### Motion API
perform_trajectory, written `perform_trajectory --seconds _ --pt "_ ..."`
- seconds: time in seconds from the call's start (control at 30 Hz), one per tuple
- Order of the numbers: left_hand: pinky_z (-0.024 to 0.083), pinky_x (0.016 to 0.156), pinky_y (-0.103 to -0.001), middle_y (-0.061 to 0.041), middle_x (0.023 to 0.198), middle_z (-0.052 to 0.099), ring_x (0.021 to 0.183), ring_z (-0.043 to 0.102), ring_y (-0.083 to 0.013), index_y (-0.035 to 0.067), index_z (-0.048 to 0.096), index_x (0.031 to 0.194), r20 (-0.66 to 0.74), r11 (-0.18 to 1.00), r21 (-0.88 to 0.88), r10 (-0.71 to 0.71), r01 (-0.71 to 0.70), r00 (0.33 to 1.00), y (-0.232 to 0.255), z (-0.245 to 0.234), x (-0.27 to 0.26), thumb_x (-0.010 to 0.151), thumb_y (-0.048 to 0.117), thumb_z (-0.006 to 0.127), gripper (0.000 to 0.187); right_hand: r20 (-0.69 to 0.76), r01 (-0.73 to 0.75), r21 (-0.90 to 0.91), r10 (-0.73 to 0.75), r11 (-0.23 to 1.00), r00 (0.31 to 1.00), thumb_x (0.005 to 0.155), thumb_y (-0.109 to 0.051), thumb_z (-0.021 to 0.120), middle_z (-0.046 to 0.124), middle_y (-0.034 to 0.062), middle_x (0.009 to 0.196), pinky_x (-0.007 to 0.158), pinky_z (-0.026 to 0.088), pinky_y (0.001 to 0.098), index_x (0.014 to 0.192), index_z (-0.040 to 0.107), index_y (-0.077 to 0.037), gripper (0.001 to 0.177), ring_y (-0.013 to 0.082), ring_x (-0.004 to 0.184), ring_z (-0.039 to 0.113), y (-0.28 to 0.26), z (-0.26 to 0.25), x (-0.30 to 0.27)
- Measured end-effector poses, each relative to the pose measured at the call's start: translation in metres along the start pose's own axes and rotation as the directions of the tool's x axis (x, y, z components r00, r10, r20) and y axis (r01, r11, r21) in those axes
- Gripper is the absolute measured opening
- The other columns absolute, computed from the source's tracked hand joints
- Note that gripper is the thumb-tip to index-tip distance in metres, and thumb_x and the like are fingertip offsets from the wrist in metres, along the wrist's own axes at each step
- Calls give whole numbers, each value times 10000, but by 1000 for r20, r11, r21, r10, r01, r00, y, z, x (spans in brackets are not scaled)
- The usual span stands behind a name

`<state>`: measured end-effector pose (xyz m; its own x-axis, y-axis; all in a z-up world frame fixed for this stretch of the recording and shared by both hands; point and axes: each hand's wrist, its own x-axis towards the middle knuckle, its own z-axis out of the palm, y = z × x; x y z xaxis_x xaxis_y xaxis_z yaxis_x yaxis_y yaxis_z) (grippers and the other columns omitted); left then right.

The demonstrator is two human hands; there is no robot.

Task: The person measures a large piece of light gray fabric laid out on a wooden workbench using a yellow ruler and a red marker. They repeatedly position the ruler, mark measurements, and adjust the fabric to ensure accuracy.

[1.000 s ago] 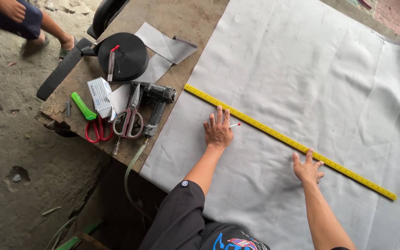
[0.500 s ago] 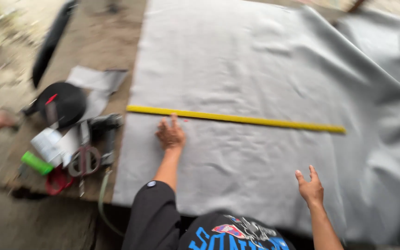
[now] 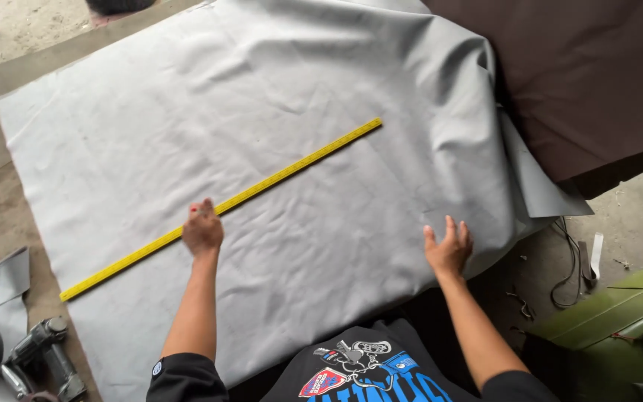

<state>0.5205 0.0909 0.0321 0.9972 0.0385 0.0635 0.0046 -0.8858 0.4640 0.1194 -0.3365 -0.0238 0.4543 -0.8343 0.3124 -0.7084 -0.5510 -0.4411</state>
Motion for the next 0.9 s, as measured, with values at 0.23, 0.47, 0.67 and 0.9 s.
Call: perform_trajectory --seconds 0.23,0.47,0.67,0.9 --pt "562 950 -462 -111 1041 777 1067 720 -371 236 790 1118 193 869 -442 335 -223 922 217 101 -13 927 254 718 205 -298 -110 -137 65 984 952 890 -425 746 518 287 1429 1020 395 624 1389 634 -110 601 500 1310 497 -29 35 7" --pt "539 914 -520 -87 934 783 1028 733 -365 288 812 1079 370 865 -464 383 -189 846 375 199 -28 1008 431 629 242 -253 -189 -167 143 968 957 864 -449 697 495 273 1441 1013 378 627 1381 591 -105 630 497 1334 462 -35 37 14" --pt "506 900 -589 -196 949 748 1014 702 -491 124 736 1108 444 851 -452 474 -267 760 429 249 -5 1080 345 534 300 -209 -237 -217 192 947 959 852 -465 678 474 243 1471 1049 361 610 1397 567 -134 648 483 1379 426 -38 39 17" --pt "520 929 -594 -165 946 752 1043 698 -479 131 676 1071 556 861 -295 508 -415 658 429 281 14 1075 404 514 317 -191 -227 -257 181 940 965 853 -475 654 453 236 1491 1009 368 607 1395 559 -143 643 482 1403 403 -38 40 20"
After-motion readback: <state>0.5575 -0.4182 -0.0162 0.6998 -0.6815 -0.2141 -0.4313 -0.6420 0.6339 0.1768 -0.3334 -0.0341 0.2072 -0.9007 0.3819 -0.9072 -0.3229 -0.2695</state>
